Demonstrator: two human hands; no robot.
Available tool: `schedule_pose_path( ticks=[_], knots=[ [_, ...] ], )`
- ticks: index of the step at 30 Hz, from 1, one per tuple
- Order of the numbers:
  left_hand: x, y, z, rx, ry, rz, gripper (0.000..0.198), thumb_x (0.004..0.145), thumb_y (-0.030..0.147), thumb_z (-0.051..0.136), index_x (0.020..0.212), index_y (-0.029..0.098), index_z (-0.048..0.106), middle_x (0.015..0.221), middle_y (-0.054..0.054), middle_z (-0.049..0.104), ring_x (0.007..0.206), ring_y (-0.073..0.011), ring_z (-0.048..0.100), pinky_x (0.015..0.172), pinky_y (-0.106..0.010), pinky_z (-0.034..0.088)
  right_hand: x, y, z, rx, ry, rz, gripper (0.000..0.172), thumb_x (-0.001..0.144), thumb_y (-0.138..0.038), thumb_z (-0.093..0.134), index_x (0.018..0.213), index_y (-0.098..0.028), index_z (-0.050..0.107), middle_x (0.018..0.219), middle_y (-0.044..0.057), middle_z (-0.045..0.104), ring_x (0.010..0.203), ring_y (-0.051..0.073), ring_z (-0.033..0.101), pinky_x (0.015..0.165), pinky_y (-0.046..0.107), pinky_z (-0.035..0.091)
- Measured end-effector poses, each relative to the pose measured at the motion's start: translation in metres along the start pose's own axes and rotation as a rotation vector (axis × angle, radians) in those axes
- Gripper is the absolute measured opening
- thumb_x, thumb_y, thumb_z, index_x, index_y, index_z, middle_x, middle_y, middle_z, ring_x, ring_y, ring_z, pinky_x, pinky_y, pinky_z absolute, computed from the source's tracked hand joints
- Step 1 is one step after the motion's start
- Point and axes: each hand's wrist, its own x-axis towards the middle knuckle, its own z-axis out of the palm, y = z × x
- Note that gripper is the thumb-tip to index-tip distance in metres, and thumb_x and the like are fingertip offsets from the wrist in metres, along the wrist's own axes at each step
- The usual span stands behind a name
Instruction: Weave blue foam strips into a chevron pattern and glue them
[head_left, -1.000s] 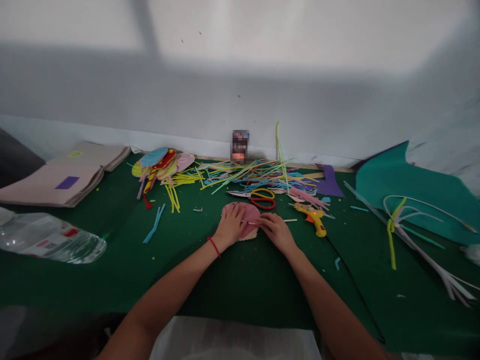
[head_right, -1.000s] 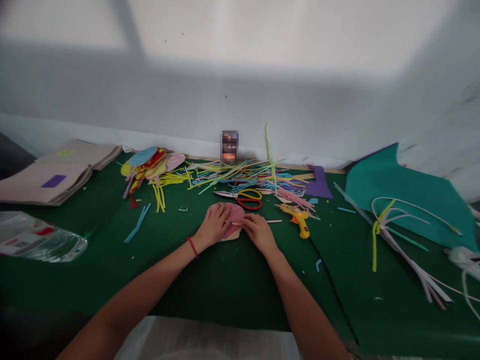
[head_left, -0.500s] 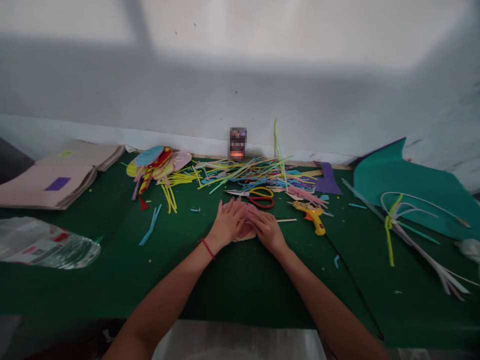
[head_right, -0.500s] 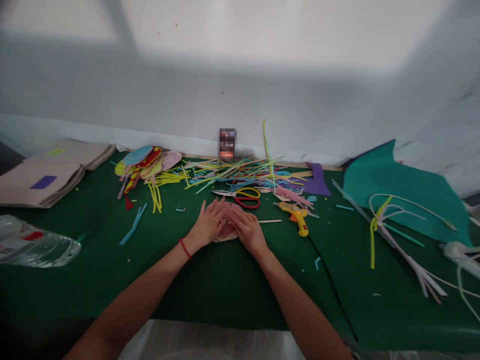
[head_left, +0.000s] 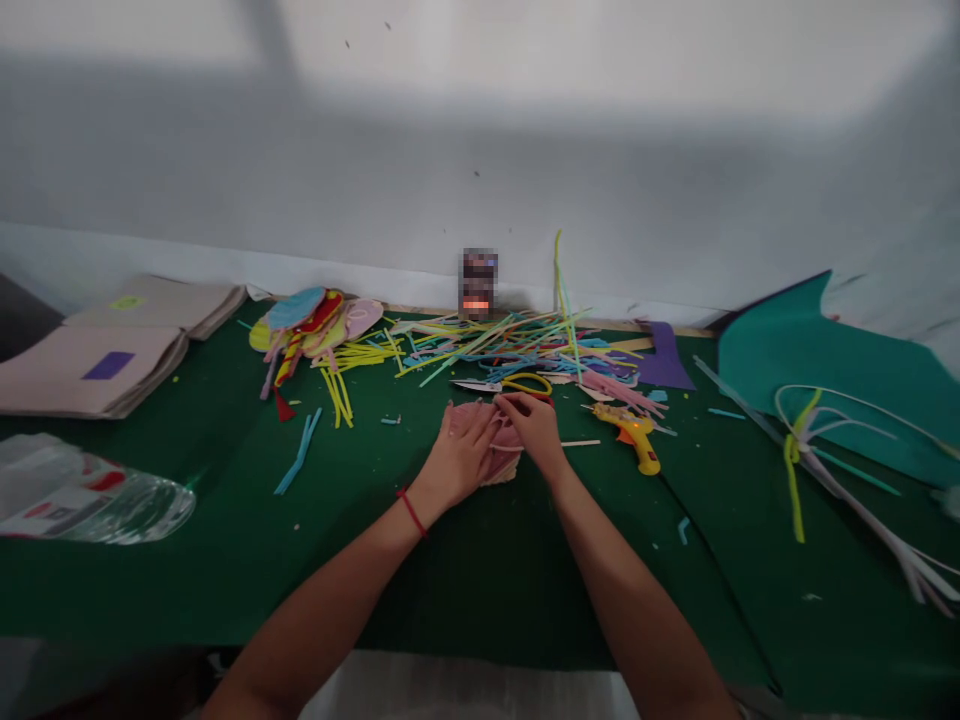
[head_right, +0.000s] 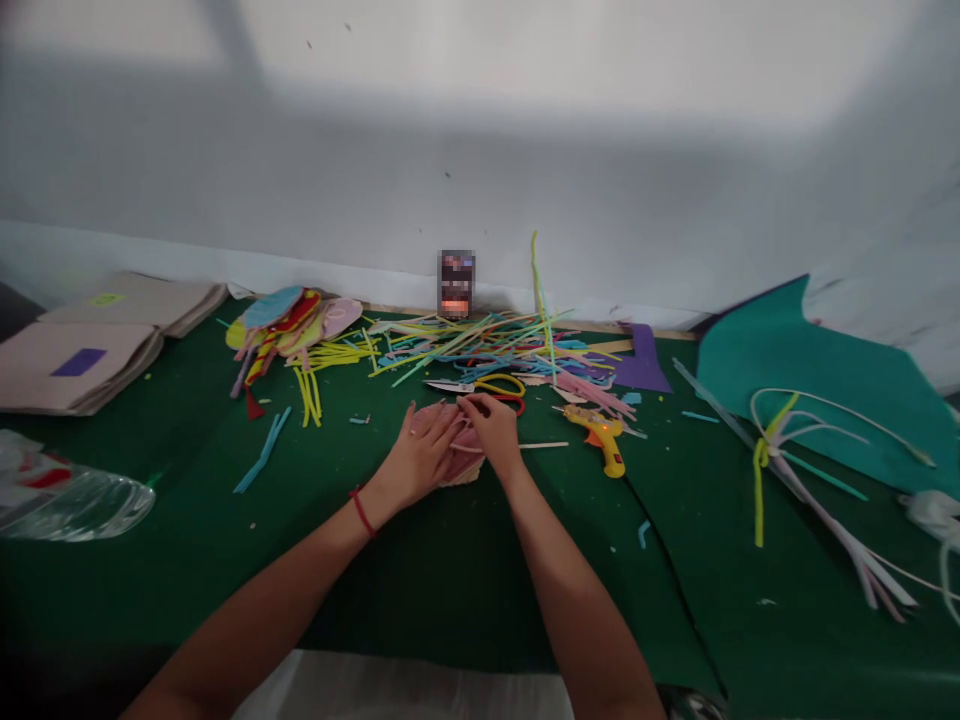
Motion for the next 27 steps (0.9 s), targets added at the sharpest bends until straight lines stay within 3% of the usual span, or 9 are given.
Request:
schedule_pose_path(
  ticks=[6,12,17,20,23,27],
  knots=[
    [0.000,0.000,0.005,-0.021,-0.003,0.050,0.046,0.095,0.024,0.029,0.139,0.016,0.038,0.148,-0.011,0.037,0.139,-0.0230,0.029,0.112,-0.063,0.010,-0.004,0.004,-0.006,-0.151,0.004,-0.040,0.033,0.079,-0.049,0.057,0.076,-0.018,0.068,0.070,0.005,0.069,0.065,0.019,0.063,0.066,0.031,0.048],
    [-0.001,-0.002,0.009,-0.039,0.015,0.087,0.045,0.095,0.026,0.031,0.138,0.018,0.041,0.145,-0.011,0.041,0.138,-0.0208,0.032,0.114,-0.052,0.019,-0.007,0.014,-0.009,-0.271,-0.054,-0.071,0.035,0.086,-0.047,0.048,0.075,-0.019,0.065,0.064,0.002,0.068,0.061,0.017,0.063,0.062,0.028,0.047],
    [0.000,-0.008,0.003,-0.052,-0.002,0.109,0.046,0.095,0.024,0.030,0.141,0.023,0.035,0.146,-0.008,0.041,0.138,-0.0207,0.032,0.114,-0.057,0.008,0.002,0.024,-0.012,-0.348,-0.080,-0.125,0.030,0.089,-0.040,0.047,0.076,-0.018,0.063,0.066,0.002,0.067,0.062,0.016,0.062,0.063,0.027,0.046],
    [0.000,-0.014,-0.003,-0.066,0.027,0.008,0.043,0.096,0.026,0.030,0.138,0.023,0.040,0.145,-0.007,0.043,0.139,-0.0225,0.030,0.114,-0.057,0.009,0.018,0.032,-0.019,-0.427,-0.063,-0.156,0.025,0.089,-0.032,0.048,0.079,-0.017,0.065,0.072,0.005,0.067,0.068,0.018,0.062,0.068,0.030,0.047],
    [-0.002,-0.022,-0.002,-0.072,0.037,-0.194,0.043,0.096,0.033,0.032,0.135,0.019,0.044,0.146,-0.010,0.042,0.139,-0.0267,0.027,0.113,-0.058,0.015,0.036,0.044,-0.030,-0.529,-0.087,-0.194,0.015,0.084,-0.021,0.055,0.088,-0.017,0.068,0.088,0.009,0.068,0.082,0.021,0.061,0.078,0.034,0.047],
    [-0.007,-0.035,0.011,-0.109,-0.056,-0.298,0.052,0.093,0.043,0.037,0.138,0.015,0.038,0.148,-0.015,0.035,0.140,-0.0299,0.025,0.111,-0.061,0.015,0.050,0.058,-0.040,-0.655,-0.150,-0.230,0.030,0.076,-0.004,0.056,0.099,-0.017,0.070,0.102,0.012,0.065,0.095,0.022,0.059,0.088,0.036,0.045]
  ],
)
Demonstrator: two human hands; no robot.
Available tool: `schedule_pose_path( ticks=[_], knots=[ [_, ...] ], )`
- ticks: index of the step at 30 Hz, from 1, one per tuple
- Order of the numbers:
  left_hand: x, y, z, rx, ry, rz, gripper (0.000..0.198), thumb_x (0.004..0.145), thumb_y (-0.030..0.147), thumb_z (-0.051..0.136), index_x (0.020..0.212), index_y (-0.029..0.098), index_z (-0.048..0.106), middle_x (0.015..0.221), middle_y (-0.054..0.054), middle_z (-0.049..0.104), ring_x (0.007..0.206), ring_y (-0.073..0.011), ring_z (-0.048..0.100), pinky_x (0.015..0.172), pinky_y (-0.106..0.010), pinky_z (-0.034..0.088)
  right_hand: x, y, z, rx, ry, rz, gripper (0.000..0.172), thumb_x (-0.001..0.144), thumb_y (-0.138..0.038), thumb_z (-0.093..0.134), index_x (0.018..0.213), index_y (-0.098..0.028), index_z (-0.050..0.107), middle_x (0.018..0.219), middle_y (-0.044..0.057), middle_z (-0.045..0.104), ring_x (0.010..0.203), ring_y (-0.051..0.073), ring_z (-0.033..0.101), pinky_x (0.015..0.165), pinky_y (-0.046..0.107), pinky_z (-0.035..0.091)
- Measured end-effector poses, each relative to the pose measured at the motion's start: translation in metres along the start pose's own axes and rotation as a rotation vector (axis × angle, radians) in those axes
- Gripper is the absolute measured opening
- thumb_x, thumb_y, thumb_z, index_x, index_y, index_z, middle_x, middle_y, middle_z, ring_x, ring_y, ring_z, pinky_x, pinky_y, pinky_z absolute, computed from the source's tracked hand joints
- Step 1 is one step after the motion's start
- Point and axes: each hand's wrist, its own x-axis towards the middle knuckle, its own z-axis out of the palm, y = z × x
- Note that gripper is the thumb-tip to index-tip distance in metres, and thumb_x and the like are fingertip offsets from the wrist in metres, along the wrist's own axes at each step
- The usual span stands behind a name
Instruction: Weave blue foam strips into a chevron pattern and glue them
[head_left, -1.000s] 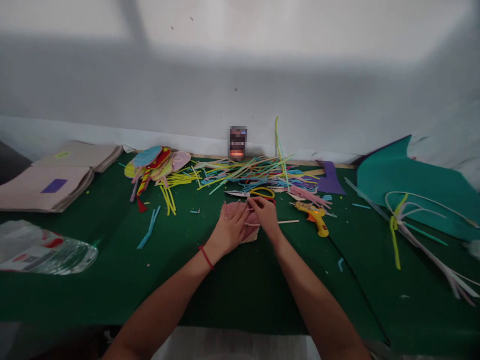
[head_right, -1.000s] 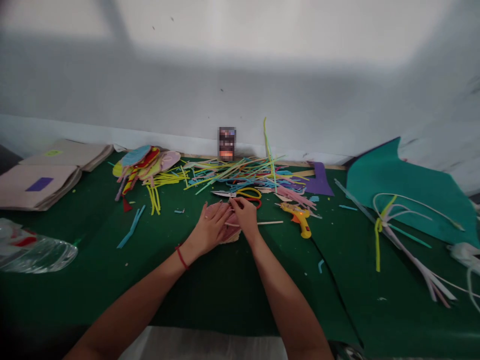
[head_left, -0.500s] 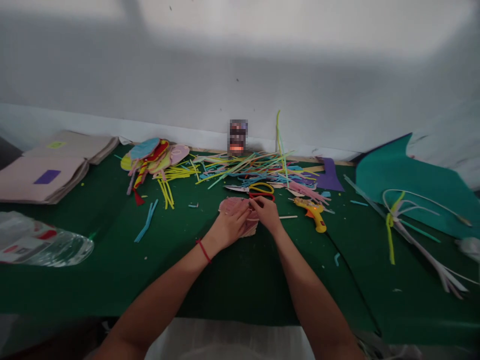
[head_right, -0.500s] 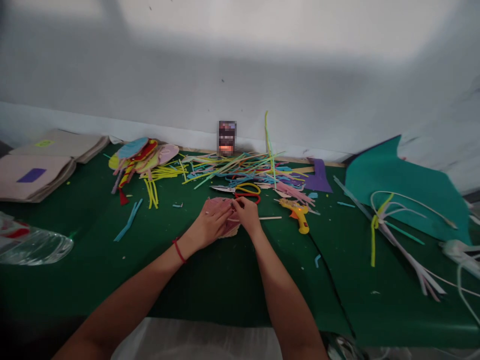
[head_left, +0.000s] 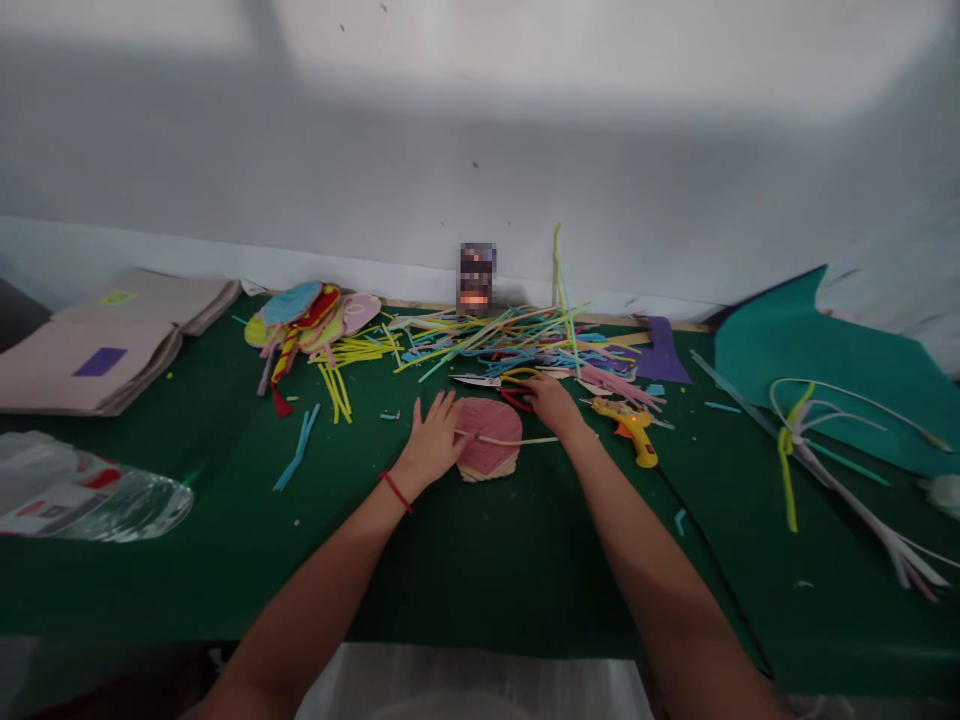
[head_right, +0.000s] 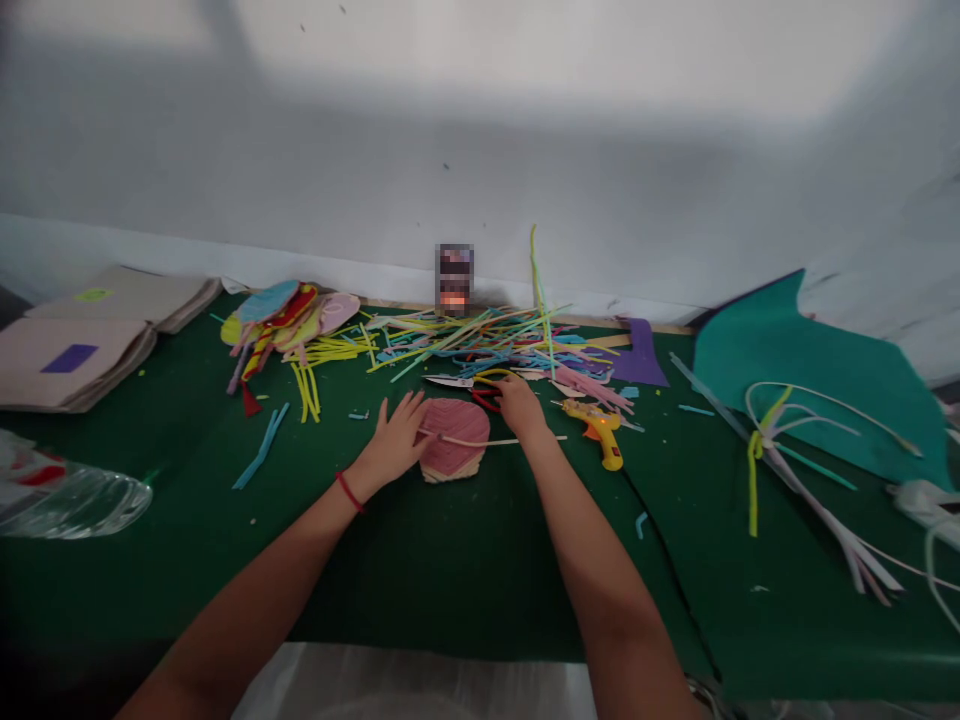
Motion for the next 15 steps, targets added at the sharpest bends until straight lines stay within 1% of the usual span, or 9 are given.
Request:
schedule_pose_path(
  ticks=[3,5,10,15],
  knots=[
    [0.001,-0.006,0.008,-0.038,-0.054,0.010,0.058,0.091,0.046,0.040,0.139,0.015,0.035,0.148,-0.016,0.035,0.140,-0.0303,0.025,0.111,-0.062,0.013,0.002,0.008,0.002,-0.076,-0.021,-0.018,0.038,0.076,0.001,0.052,0.105,-0.017,0.067,0.107,0.013,0.062,0.102,0.024,0.056,0.090,0.037,0.044],
    [0.002,-0.007,0.009,-0.066,-0.075,0.010,0.059,0.090,0.046,0.043,0.140,0.015,0.034,0.147,-0.016,0.037,0.140,-0.0302,0.026,0.111,-0.061,0.011,0.003,0.010,0.004,-0.114,-0.037,-0.027,0.039,0.077,0.001,0.051,0.109,-0.017,0.066,0.109,0.014,0.062,0.103,0.025,0.055,0.090,0.038,0.044],
    [0.004,-0.006,0.005,-0.157,-0.098,0.002,0.059,0.088,0.042,0.050,0.139,0.016,0.035,0.145,-0.016,0.040,0.139,-0.0299,0.026,0.112,-0.061,0.008,0.007,0.011,0.006,-0.177,-0.061,-0.020,0.033,0.084,-0.004,0.048,0.110,-0.016,0.065,0.107,0.013,0.061,0.101,0.024,0.056,0.089,0.035,0.044],
    [0.006,-0.008,0.005,-0.239,-0.113,-0.010,0.061,0.085,0.038,0.055,0.139,0.018,0.035,0.145,-0.014,0.041,0.139,-0.0295,0.026,0.112,-0.060,0.006,0.012,0.005,0.008,-0.191,-0.037,0.006,0.032,0.087,-0.008,0.046,0.114,-0.014,0.063,0.108,0.013,0.060,0.101,0.022,0.056,0.090,0.033,0.043]
  ],
)
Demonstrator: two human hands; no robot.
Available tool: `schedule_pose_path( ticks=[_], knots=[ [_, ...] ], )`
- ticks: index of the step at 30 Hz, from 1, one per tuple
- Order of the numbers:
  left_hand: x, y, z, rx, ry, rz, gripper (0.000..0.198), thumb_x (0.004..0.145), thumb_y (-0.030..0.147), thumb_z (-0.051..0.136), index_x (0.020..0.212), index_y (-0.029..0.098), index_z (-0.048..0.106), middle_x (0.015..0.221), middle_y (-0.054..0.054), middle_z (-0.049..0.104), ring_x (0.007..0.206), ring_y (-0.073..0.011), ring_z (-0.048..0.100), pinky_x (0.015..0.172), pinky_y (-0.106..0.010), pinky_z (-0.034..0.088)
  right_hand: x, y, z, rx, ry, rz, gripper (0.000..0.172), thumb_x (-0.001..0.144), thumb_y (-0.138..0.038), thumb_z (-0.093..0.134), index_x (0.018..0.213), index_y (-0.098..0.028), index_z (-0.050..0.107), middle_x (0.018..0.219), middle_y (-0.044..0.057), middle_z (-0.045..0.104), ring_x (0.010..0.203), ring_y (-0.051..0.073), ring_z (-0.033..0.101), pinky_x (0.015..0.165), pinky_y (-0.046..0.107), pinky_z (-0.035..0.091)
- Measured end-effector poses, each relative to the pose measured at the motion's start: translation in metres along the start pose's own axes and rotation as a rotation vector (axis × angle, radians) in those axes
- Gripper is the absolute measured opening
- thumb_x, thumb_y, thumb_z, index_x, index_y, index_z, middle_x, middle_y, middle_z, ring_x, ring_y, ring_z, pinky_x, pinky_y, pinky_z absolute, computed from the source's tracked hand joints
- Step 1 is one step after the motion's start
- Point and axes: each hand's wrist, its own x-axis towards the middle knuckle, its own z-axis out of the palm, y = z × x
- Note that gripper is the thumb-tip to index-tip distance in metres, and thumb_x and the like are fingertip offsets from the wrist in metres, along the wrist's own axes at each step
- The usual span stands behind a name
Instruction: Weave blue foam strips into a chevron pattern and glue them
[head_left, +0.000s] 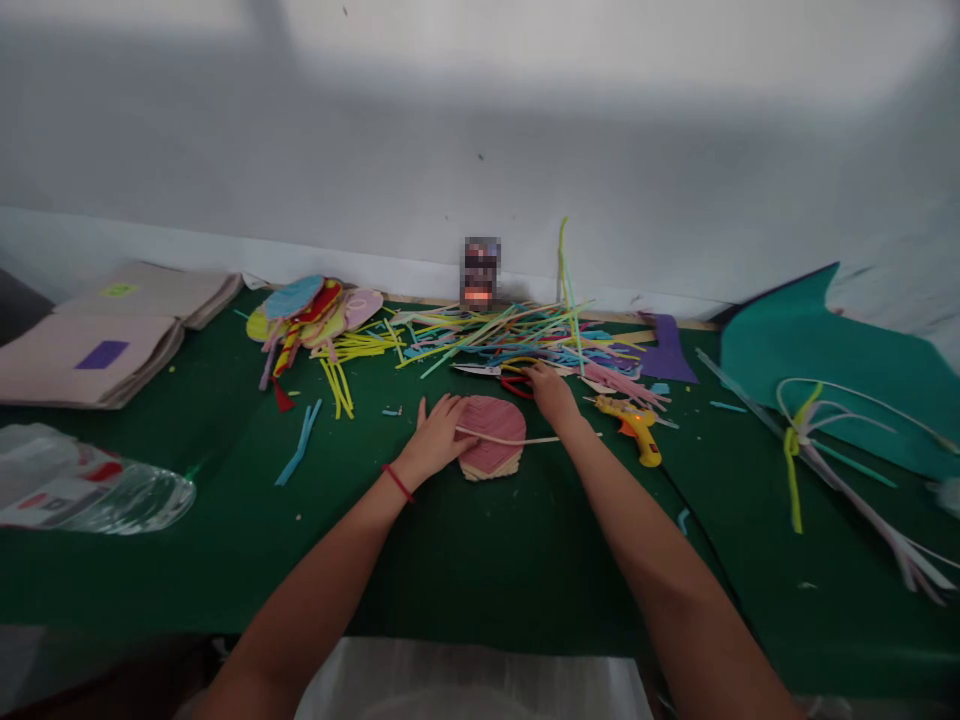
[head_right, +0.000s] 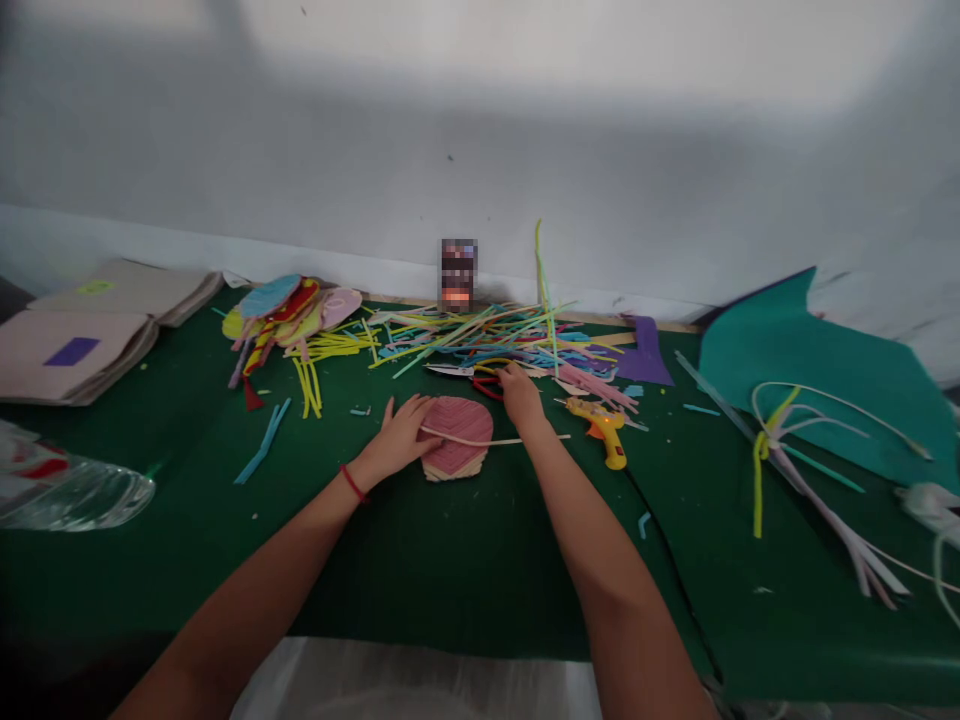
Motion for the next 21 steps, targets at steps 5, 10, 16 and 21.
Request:
schedule_pose_path(
  ticks=[5,10,16,21],
  knots=[
    [0.001,-0.001,0.000,-0.037,0.001,-0.019,0.062,0.084,0.037,0.057,0.139,0.019,0.034,0.146,-0.013,0.040,0.140,-0.0286,0.025,0.112,-0.058,0.006,-0.006,-0.014,-0.009,0.033,0.057,0.043,0.025,0.091,-0.019,0.046,0.101,-0.013,0.068,0.106,0.013,0.059,0.099,0.022,0.056,0.085,0.032,0.044],
    [0.000,-0.002,0.001,-0.019,0.050,-0.054,0.066,0.082,0.038,0.059,0.139,0.017,0.034,0.145,-0.014,0.040,0.139,-0.0288,0.028,0.112,-0.057,0.008,-0.016,-0.029,-0.010,0.189,-0.047,0.061,0.021,0.085,-0.031,0.059,0.093,-0.016,0.071,0.091,0.008,0.063,0.087,0.019,0.058,0.080,0.030,0.044],
    [0.001,-0.003,0.001,-0.032,0.052,-0.050,0.067,0.081,0.035,0.060,0.139,0.016,0.034,0.142,-0.015,0.045,0.135,-0.0286,0.035,0.112,-0.057,0.011,-0.026,-0.033,-0.004,0.224,-0.103,0.067,0.017,0.079,-0.030,0.067,0.089,-0.017,0.071,0.087,0.005,0.060,0.077,0.015,0.057,0.076,0.028,0.046],
    [-0.002,0.003,-0.001,-0.004,0.022,-0.035,0.067,0.082,0.034,0.060,0.140,0.016,0.033,0.142,-0.015,0.045,0.137,-0.0295,0.032,0.112,-0.057,0.010,-0.035,-0.031,-0.007,0.222,-0.109,0.082,0.012,0.076,-0.027,0.068,0.083,-0.017,0.071,0.085,0.005,0.057,0.075,0.015,0.056,0.075,0.029,0.045]
  ],
)
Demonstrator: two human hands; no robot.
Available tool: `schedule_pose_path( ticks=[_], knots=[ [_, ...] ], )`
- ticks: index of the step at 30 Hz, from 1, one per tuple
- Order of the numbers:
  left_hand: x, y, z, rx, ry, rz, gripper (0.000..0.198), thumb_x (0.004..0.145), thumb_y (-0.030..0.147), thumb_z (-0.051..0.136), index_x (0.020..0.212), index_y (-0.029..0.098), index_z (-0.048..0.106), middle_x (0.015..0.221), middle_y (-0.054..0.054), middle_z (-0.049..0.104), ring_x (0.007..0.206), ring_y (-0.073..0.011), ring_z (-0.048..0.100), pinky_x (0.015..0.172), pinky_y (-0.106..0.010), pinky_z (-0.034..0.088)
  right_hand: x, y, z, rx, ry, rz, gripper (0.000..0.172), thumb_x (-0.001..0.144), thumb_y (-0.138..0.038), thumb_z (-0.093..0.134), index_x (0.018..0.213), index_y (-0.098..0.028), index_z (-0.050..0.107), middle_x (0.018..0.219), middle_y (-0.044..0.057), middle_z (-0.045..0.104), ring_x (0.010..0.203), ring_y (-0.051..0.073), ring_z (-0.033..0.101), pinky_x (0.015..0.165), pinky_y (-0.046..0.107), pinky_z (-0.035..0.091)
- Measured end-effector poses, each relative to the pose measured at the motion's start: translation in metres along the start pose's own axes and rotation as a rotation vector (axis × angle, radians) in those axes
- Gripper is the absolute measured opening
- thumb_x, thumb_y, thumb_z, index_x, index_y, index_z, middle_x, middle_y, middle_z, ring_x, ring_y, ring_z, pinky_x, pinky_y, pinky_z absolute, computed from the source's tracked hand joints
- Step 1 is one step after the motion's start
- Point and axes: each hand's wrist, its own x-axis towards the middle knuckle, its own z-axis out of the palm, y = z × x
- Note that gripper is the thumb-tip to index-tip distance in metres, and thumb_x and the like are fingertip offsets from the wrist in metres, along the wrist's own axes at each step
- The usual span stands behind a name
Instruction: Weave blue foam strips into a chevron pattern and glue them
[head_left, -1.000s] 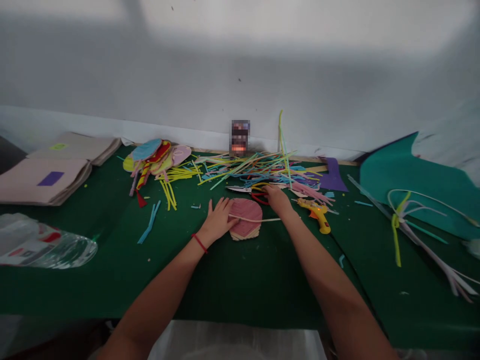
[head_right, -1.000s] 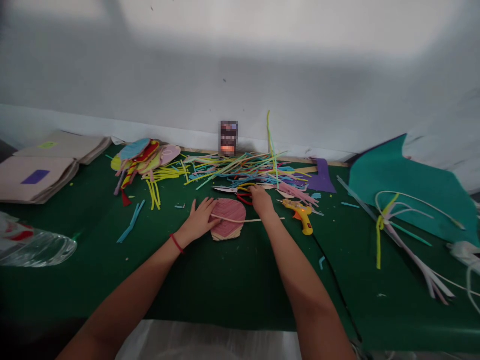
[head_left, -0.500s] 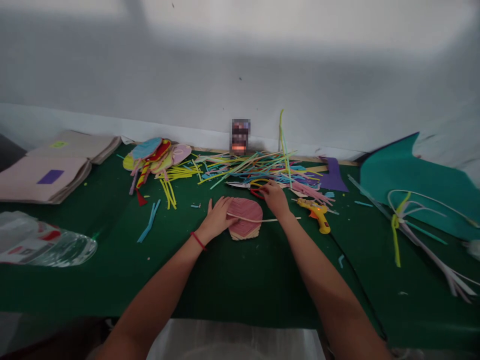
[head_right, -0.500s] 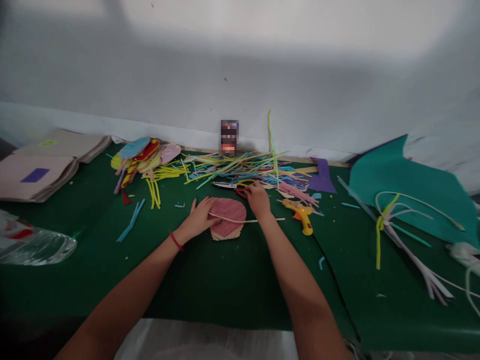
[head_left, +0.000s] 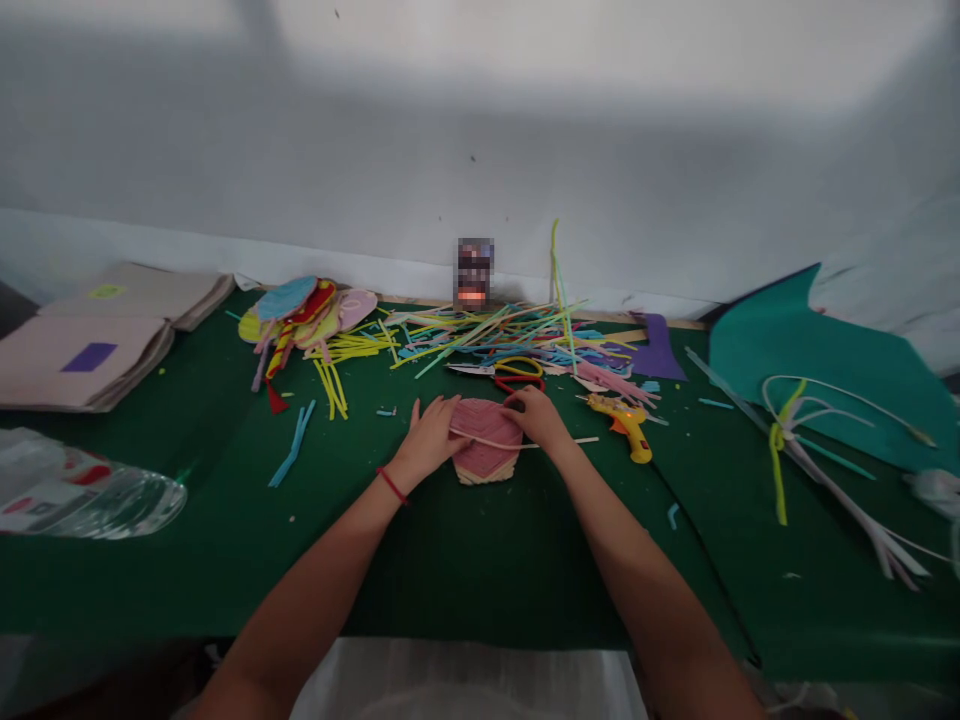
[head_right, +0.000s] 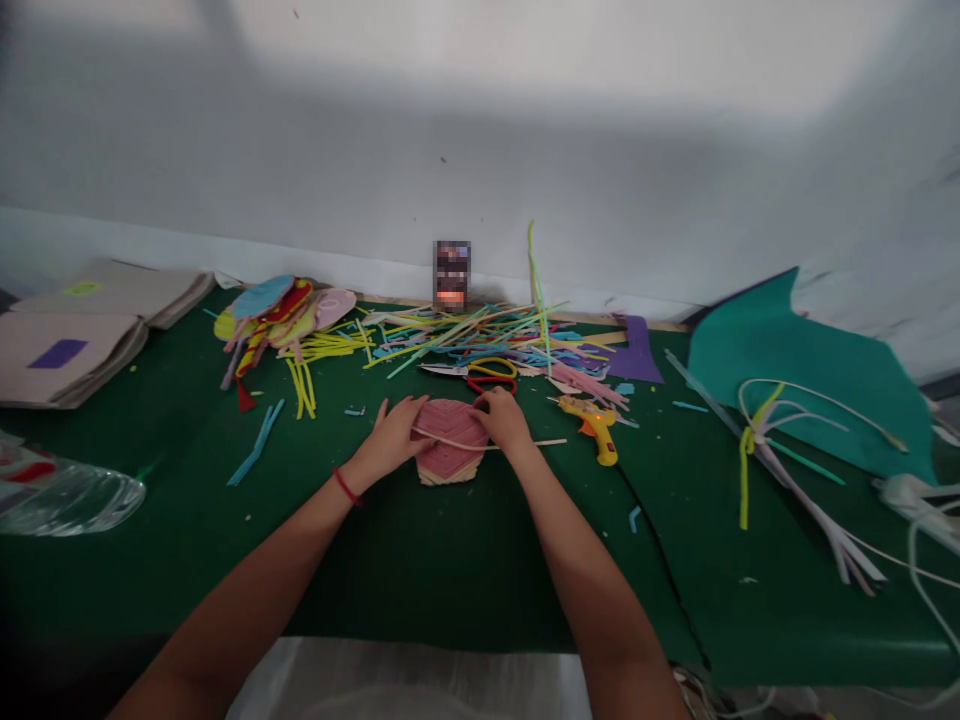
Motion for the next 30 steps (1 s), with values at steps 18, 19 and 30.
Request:
schedule_pose_path(
  ticks=[18,19,30],
  knots=[
    [0.000,0.006,0.001,0.067,0.120,-0.012,0.043,0.093,0.036,0.037,0.133,0.019,0.045,0.141,-0.013,0.046,0.133,-0.0243,0.038,0.111,-0.055,0.019,-0.034,-0.018,-0.027,0.091,0.073,0.053,0.026,0.090,-0.031,0.051,0.069,-0.019,0.061,0.071,0.002,0.064,0.070,0.015,0.058,0.064,0.025,0.038],
    [0.001,0.005,0.003,0.065,0.136,-0.008,0.042,0.094,0.035,0.036,0.131,0.019,0.046,0.140,-0.013,0.047,0.133,-0.0240,0.039,0.111,-0.054,0.020,-0.039,-0.016,-0.032,0.086,0.074,0.051,0.023,0.089,-0.030,0.053,0.071,-0.019,0.061,0.073,0.002,0.065,0.071,0.015,0.059,0.065,0.025,0.039],
    [0.013,-0.011,0.010,-0.080,0.252,0.018,0.042,0.091,0.039,0.034,0.120,0.017,0.054,0.130,-0.013,0.056,0.125,-0.0256,0.047,0.108,-0.049,0.030,-0.135,0.114,-0.136,-0.160,0.414,0.353,0.023,0.086,-0.035,0.052,0.086,-0.019,0.068,0.088,0.007,0.066,0.076,0.019,0.058,0.073,0.031,0.043]
  ],
)
